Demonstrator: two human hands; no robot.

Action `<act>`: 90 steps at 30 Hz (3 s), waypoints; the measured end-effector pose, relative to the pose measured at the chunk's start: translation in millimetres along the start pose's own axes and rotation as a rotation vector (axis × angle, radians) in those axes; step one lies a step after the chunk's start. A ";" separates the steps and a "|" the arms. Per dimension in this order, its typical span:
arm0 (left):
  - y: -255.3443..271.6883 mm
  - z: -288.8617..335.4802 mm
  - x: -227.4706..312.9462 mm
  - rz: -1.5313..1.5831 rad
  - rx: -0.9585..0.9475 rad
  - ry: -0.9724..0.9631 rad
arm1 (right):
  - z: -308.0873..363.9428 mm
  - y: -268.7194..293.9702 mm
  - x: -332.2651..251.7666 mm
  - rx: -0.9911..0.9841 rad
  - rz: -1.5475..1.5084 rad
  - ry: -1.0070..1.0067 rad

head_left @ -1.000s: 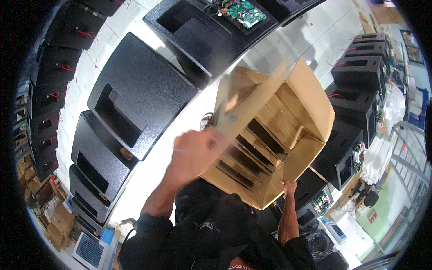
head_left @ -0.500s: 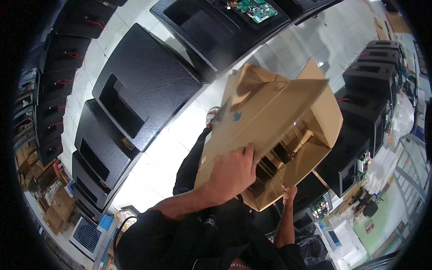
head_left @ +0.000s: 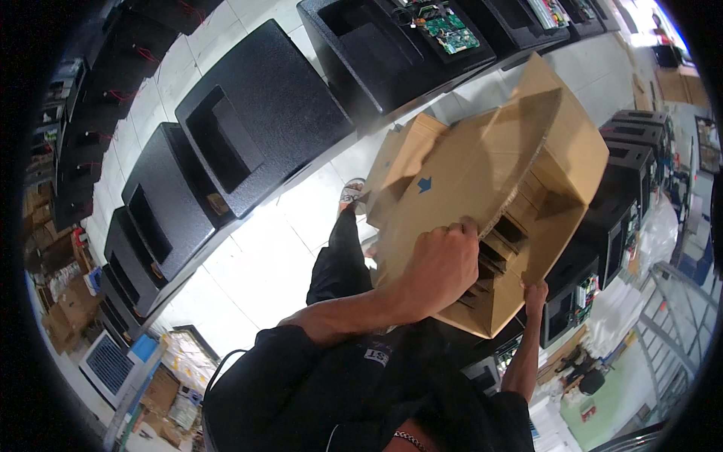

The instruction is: The person repeatedly picks up black electronic units with exposed circuit boards and places them into a large cardboard box lined with dividers. The person also handles and stacks empty cardboard boxes and dividers.

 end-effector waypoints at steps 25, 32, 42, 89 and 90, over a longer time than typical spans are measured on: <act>-32.5 -11.5 -29.3 -0.076 0.233 0.172 | -36.2 -68.7 -1.0 0.176 -0.075 -0.141; -76.0 -7.8 -28.5 -0.248 -0.121 0.257 | -0.5 -89.1 -23.5 0.159 0.151 -0.231; -0.1 -23.0 -136.7 0.018 -0.232 0.079 | 79.9 -141.8 -14.1 0.263 0.078 -0.359; -292.8 98.8 -303.1 -0.546 -0.593 -0.445 | 301.7 -253.6 -223.2 0.536 0.115 -0.001; -259.0 86.5 -292.9 -0.480 -0.471 -0.266 | 268.4 -269.2 -220.2 0.465 0.041 0.004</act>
Point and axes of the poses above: each hand's wrist, its own z-axis away from the middle knuckle, its own y-axis out of the back of the hand, x = y × z, the point moved 8 cm from there along -z, towards the middle knuckle, and after that the axes turned 15 degrees about y, right-handed, at the moved point
